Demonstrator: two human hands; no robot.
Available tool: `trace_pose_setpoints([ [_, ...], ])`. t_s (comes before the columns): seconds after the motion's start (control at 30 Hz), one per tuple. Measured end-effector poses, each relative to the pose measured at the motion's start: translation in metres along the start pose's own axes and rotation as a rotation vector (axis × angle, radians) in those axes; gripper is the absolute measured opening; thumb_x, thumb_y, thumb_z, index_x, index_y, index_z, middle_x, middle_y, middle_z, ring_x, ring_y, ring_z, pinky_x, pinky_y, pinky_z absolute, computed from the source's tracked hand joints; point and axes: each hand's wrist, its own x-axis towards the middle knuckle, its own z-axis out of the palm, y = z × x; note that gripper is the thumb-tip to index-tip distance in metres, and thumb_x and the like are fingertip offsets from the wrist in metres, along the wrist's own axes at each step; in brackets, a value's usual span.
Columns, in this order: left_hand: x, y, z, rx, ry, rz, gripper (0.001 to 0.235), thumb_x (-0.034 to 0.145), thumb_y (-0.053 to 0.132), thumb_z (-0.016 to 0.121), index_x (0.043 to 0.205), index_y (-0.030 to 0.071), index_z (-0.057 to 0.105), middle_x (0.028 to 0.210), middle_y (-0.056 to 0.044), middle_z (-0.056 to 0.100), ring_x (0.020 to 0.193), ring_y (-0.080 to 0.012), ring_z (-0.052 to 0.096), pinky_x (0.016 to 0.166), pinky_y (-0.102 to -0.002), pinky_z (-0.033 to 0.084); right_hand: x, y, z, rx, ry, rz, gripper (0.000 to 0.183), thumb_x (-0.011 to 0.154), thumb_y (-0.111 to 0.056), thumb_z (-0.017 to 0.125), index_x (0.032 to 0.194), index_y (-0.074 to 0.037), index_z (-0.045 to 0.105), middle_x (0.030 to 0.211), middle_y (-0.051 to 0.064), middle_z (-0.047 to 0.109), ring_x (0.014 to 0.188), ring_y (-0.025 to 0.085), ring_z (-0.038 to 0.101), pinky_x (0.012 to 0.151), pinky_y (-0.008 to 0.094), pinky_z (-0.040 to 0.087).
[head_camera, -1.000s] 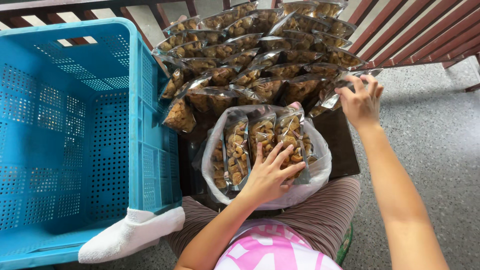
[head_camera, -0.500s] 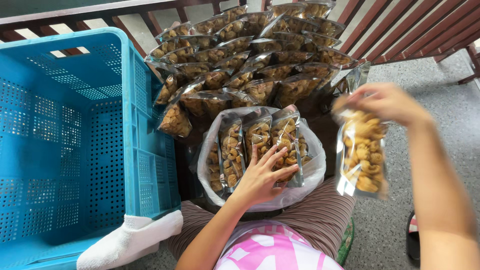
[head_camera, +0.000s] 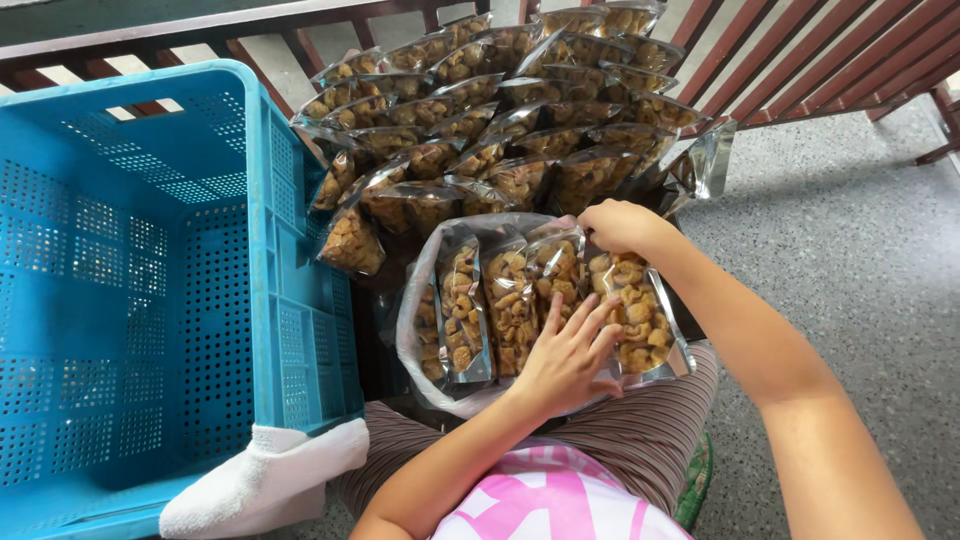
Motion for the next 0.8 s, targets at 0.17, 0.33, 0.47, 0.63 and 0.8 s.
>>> trace_pose_setpoints([
  [0.17,0.001,-0.016,-0.006,0.186,-0.216,0.063,0.092,0.080,0.022,0.077,0.162,0.029,0.036,0.154,-0.006,0.044,0.148,-0.0338,0.039,0.122,-0.070,0.021,-0.001,0.022,0.009,0.139,-0.002,-0.043,0.031,0.083,-0.021,0.074,0.113,-0.022,0.077,0.108,0.013,0.075,0.099,0.036,0.072,0.087,0.045,0.057],
  [0.33,-0.006,-0.012,-0.028,0.051,-0.265,0.117,0.109,0.065,0.024,0.081,0.160,0.041,0.030,0.154,-0.006,0.040,0.148,-0.0360,0.038,0.123,-0.071,0.020,0.022,0.027,0.019,0.126,0.013,0.033,0.030,0.083,-0.019,0.074,0.112,-0.018,0.077,0.106,0.015,0.076,0.101,0.035,0.073,0.088,0.044,0.057],
  [0.47,0.008,0.018,-0.015,0.037,-0.031,0.048,0.107,0.058,0.049,0.088,0.151,0.043,0.034,0.160,-0.011,0.032,0.140,-0.0485,0.035,0.108,-0.080,0.020,0.039,0.020,0.014,0.015,-0.094,0.111,0.030,0.087,-0.016,0.068,0.115,-0.011,0.077,0.108,0.016,0.075,0.100,0.035,0.073,0.087,0.045,0.058],
  [0.63,0.010,0.016,-0.009,0.197,0.001,-0.015,0.085,0.070,0.040,0.087,0.145,0.044,0.047,0.158,-0.012,0.035,0.139,-0.0415,0.041,0.109,-0.079,0.027,0.000,0.060,-0.008,1.035,-0.320,0.278,0.061,0.100,-0.053,0.051,0.111,0.003,0.072,0.103,0.013,0.076,0.097,0.024,0.071,0.087,0.041,0.059],
  [0.8,0.012,-0.004,-0.022,-0.038,-0.041,-0.085,0.077,0.071,0.043,0.087,0.139,0.033,0.051,0.157,-0.017,0.038,0.135,-0.0369,0.048,0.108,-0.075,0.034,-0.099,0.070,0.045,1.348,-0.030,0.331,0.042,0.098,-0.043,0.057,0.102,-0.002,0.068,0.079,0.009,0.063,0.070,0.025,0.062,0.061,0.040,0.054],
])
